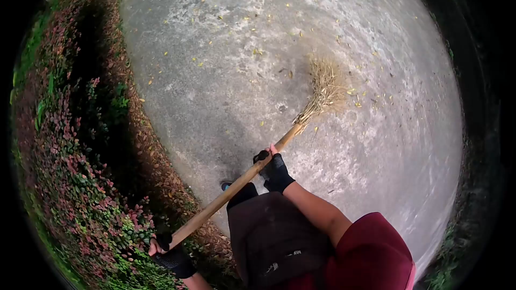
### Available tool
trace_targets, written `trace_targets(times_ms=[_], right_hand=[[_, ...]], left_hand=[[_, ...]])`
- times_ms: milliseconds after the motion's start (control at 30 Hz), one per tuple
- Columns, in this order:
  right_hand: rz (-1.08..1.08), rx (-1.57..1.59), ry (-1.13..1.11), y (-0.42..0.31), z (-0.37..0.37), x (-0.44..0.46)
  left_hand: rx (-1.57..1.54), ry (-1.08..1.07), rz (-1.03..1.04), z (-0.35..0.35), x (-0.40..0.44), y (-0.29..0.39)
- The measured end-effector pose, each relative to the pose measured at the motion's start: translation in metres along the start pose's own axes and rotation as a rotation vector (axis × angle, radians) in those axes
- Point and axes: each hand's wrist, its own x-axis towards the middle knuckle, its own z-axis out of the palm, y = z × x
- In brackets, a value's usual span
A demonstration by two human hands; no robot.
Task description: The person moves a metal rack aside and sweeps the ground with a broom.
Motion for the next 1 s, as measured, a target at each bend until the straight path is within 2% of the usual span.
trace_targets(times_ms=[67,100,133,167,200,233,267,300,333,400,433,467,500,567,600,633,667,700,733,767,800,833,867,900,933,967,1000], right_hand=[[-0.119,0.141,0.156,-0.025,-0.025,-0.024],[-0.18,0.248,0.103,-0.03,-0.07,-0.025],[-0.285,0.36,0.282,-0.035,-0.102,-0.027],[-0.409,0.223,0.383,-0.033,-0.157,-0.023],[-0.446,0.411,0.513,-0.031,-0.182,-0.03],[-0.476,0.511,0.505,-0.023,-0.211,-0.034],[-0.458,0.575,0.624,-0.018,-0.211,-0.042],[-0.281,1.049,0.135,-0.01,-0.233,-0.052],[-0.29,1.04,0.138,0.001,-0.228,-0.036],[-0.249,0.801,0.455,0.039,-0.21,0.016],[-0.219,0.675,0.613,0.071,-0.192,0.037],[-0.187,0.56,0.771,0.115,-0.173,0.052],[-0.108,0.289,0.658,0.161,-0.111,0.088],[-0.002,0.567,0.566,0.233,0.104,0.137],[0.082,0.64,0.504,0.253,0.208,0.151],[0.165,0.661,0.416,0.268,0.3,0.167],[0.107,0.64,0.188,0.316,0.345,0.221],[0.086,0.479,0.082,0.301,0.419,0.211],[0.159,0.397,-0.05,0.284,0.466,0.221],[0.217,0.303,-0.189,0.265,0.513,0.228],[0.236,0.298,-0.268,0.236,0.547,0.193],[0.182,0.293,-0.363,0.246,0.57,0.201],[0.158,0.252,-0.381,0.244,0.581,0.18],[0.124,0.211,-0.39,0.243,0.586,0.155],[0.143,0.282,-0.396,0.249,0.579,0.148],[0.157,0.353,-0.407,0.252,0.572,0.144],[0.177,0.408,-0.359,0.24,0.552,0.132]], left_hand=[[-0.045,-0.303,-0.247,0.05,0.051,-0.033],[-0.066,-0.411,-0.386,0.069,0.068,-0.06],[-0.016,-0.406,-0.48,0.089,0.074,-0.09],[0.03,-0.401,-0.569,0.112,0.071,-0.123],[0.094,-0.392,-0.709,0.148,0.064,-0.142],[0.211,-0.221,-0.799,0.152,0.053,-0.169],[0.331,-0.389,-0.84,0.161,0.046,-0.187],[0.447,-0.567,-0.873,0.169,0.051,-0.199],[0.437,-0.567,-0.88,0.174,0.06,-0.201],[0.588,-0.828,-0.672,0.181,0.09,-0.195],[0.675,-0.749,-0.725,0.2,0.131,-0.154],[0.651,-0.625,-0.729,0.189,0.177,-0.131],[0.743,-0.703,-0.506,0.174,0.239,-0.095],[0.47,-0.496,-0.23,0.175,0.317,0.024],[0.358,-0.392,-0.007,0.186,0.337,0.092],[0.286,-0.241,0.299,0.212,0.334,0.154],[0.265,-0.102,0.61,0.243,0.315,0.191],[0.678,-0.248,0.812,0.208,0.336,0.253],[1.496,-0.189,1.392,0.231,0.311,0.243],[1.61,0.045,1.901,0.198,0.33,0.268],[1.417,0.044,1.894,0.202,0.325,0.269],[1.229,0.038,1.866,0.209,0.321,0.268],[1.221,0.019,1.871,0.213,0.322,0.282],[1.641,0.332,2.466,0.221,0.326,0.303],[2.013,0.782,3.029,0.225,0.33,0.316],[2.366,0.591,2.635,0.229,0.326,0.306],[2.577,0.447,2.198,0.232,0.322,0.295]])
